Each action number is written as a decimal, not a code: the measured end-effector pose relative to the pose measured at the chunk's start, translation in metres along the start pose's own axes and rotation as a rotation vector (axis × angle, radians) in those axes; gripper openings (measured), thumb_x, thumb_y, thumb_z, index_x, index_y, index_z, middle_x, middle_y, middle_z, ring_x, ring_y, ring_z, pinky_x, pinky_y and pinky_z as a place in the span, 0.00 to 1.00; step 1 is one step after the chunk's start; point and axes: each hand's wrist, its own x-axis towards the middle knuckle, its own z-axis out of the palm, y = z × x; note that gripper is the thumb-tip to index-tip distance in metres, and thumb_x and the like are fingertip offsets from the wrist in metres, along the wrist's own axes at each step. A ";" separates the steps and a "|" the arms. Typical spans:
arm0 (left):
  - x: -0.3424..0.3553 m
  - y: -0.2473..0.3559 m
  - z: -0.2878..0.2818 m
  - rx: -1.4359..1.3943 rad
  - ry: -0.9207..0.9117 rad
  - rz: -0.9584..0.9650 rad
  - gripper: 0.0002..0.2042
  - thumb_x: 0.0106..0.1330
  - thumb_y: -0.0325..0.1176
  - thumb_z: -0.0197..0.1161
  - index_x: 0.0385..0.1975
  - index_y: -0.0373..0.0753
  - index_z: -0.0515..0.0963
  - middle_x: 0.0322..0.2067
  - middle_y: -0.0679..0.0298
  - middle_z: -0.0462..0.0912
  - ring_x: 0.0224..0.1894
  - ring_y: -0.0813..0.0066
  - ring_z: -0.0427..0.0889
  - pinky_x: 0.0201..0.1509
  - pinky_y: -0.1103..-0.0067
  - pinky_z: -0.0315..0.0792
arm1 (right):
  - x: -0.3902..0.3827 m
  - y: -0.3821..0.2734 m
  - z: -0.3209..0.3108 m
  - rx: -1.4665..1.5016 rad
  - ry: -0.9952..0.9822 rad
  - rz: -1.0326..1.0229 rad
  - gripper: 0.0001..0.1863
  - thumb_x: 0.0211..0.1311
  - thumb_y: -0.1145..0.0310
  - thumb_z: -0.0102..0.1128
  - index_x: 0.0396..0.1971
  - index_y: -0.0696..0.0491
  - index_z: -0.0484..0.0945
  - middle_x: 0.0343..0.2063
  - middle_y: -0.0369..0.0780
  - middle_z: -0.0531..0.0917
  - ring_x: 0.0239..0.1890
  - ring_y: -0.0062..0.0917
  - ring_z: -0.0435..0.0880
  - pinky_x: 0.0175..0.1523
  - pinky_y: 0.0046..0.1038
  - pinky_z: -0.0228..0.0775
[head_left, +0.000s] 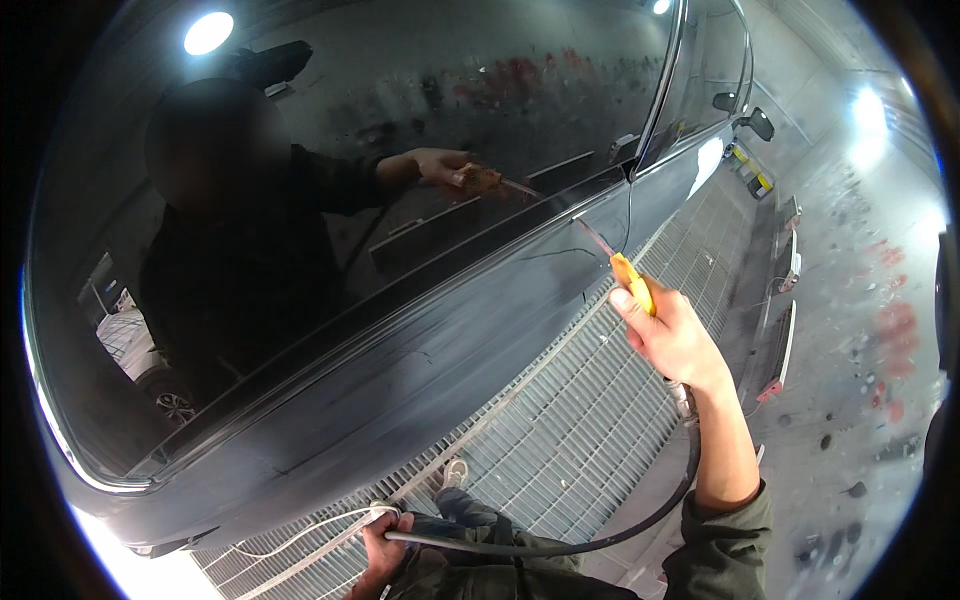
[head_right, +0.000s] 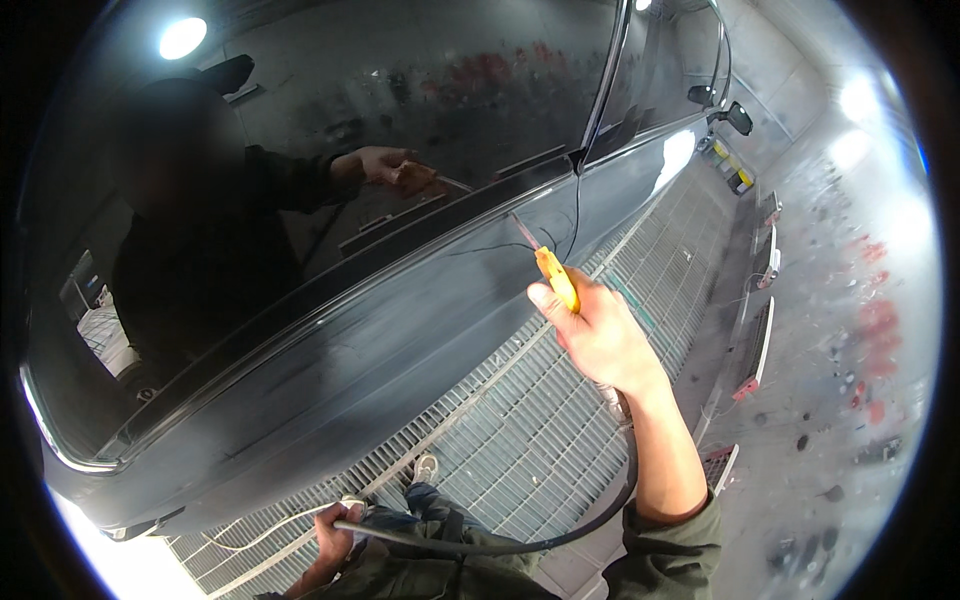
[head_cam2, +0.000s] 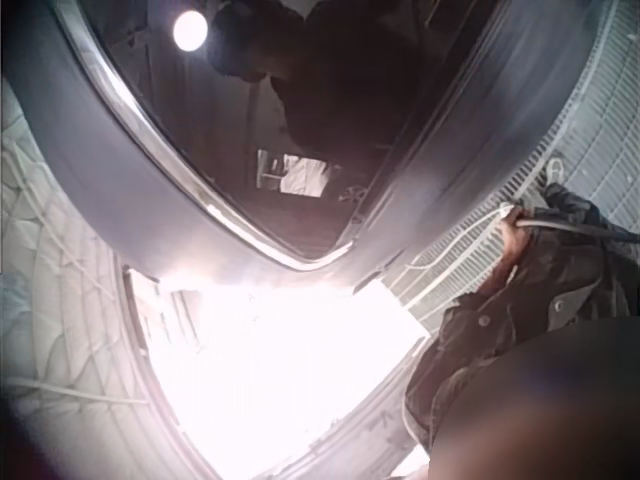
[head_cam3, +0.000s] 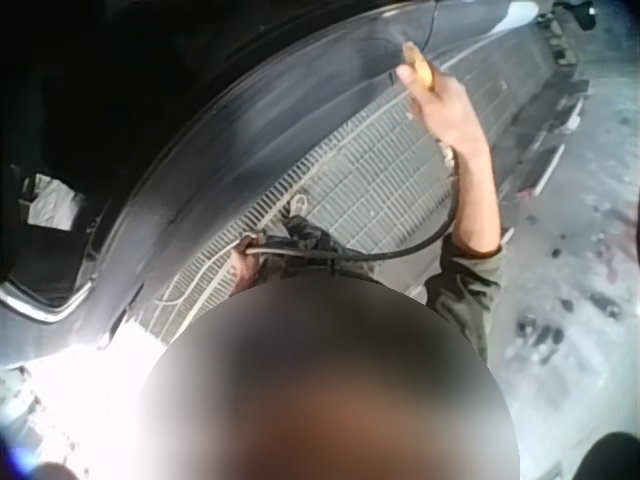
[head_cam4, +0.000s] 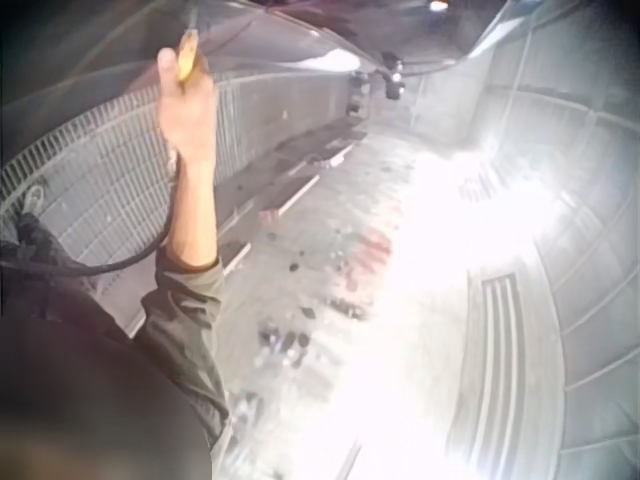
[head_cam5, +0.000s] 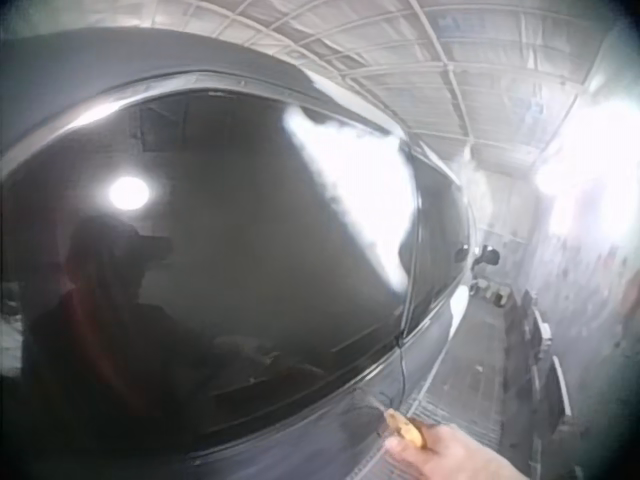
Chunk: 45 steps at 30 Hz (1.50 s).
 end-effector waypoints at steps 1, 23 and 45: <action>0.001 0.003 0.003 0.001 0.011 0.003 0.19 0.60 0.29 0.73 0.14 0.35 0.68 0.13 0.66 0.64 0.20 0.77 0.62 0.24 0.73 0.59 | 0.004 0.005 -0.002 0.012 0.004 0.002 0.33 0.74 0.40 0.56 0.41 0.63 0.79 0.15 0.35 0.77 0.20 0.21 0.80 0.30 0.28 0.71; -0.006 0.048 0.042 -0.074 0.079 -0.200 0.21 0.63 0.32 0.75 0.12 0.37 0.70 0.13 0.74 0.66 0.21 0.87 0.61 0.23 0.77 0.56 | 0.068 0.084 -0.052 0.371 0.078 0.151 0.32 0.77 0.43 0.54 0.55 0.63 0.75 0.15 0.32 0.69 0.13 0.13 0.63 0.19 0.20 0.54; -0.031 0.082 0.032 -0.009 0.073 -0.118 0.20 0.67 0.36 0.72 0.17 0.32 0.76 0.15 0.72 0.74 0.23 0.86 0.67 0.25 0.79 0.62 | 0.000 0.153 -0.028 0.532 -0.010 0.203 0.25 0.76 0.45 0.57 0.42 0.56 0.75 0.14 0.30 0.71 0.11 0.13 0.66 0.17 0.21 0.56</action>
